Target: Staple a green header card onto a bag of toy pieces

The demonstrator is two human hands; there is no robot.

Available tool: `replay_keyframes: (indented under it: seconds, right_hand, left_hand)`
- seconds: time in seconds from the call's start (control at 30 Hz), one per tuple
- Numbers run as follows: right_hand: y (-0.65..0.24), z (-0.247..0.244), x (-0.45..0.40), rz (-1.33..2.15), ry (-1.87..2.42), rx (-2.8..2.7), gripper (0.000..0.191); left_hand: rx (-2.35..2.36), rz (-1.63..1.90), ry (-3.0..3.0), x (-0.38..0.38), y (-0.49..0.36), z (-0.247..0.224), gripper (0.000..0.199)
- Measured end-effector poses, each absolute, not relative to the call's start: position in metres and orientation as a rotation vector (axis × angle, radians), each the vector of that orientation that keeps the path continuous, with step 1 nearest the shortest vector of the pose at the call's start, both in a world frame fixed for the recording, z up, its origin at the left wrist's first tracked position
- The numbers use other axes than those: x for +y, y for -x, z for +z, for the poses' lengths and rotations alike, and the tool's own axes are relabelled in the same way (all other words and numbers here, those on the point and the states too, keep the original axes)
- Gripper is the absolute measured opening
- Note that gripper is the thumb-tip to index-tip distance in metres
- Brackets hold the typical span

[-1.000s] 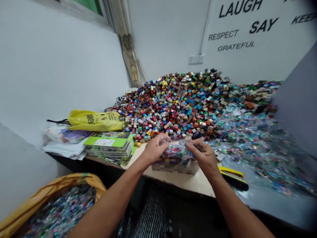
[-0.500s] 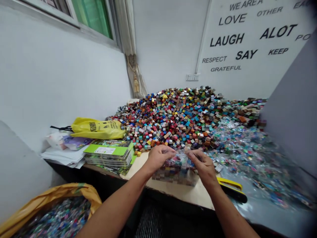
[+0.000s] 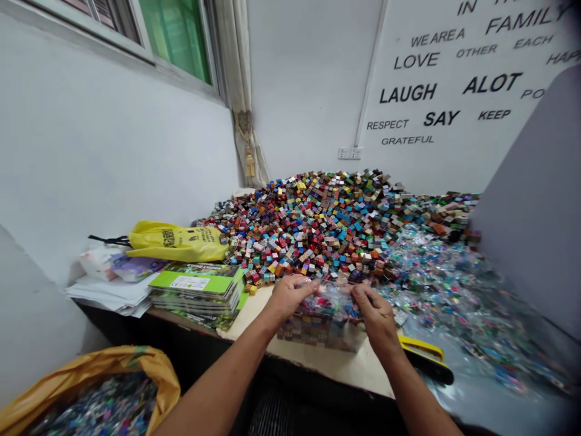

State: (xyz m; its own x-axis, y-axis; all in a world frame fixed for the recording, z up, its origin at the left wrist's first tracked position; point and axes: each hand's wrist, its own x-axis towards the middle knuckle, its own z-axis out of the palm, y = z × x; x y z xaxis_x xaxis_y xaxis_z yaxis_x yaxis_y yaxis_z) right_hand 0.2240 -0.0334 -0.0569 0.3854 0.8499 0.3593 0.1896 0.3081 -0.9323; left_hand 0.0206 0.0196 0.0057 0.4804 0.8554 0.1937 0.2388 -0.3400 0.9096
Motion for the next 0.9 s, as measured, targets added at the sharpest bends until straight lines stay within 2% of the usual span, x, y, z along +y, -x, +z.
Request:
replay_keyframes:
  seconds: [0.43, 0.67, 0.8, 0.9]
  right_hand:
    - [-0.222, -0.057, -0.032, 0.527, 1.221, -1.176, 0.044]
    - [-0.243, -0.034, -0.047, 0.549, 1.292, -1.386, 0.042]
    - [-0.302, -0.029, -0.071, 0.52, 1.532, -1.536, 0.048]
    - [-0.339, -0.044, -0.091, 0.47, 1.858, -1.649, 0.05]
  left_hand:
    - [1.046, 0.808, -1.822, 0.021, -0.027, -0.004, 0.037]
    - [1.03, 0.78, -1.906, 0.021, -0.029, -0.002, 0.036]
    - [1.044, 0.769, -2.013, 0.024, -0.031, 0.001, 0.037]
    - [1.069, 0.75, -2.032, 0.029, -0.032, 0.002, 0.039]
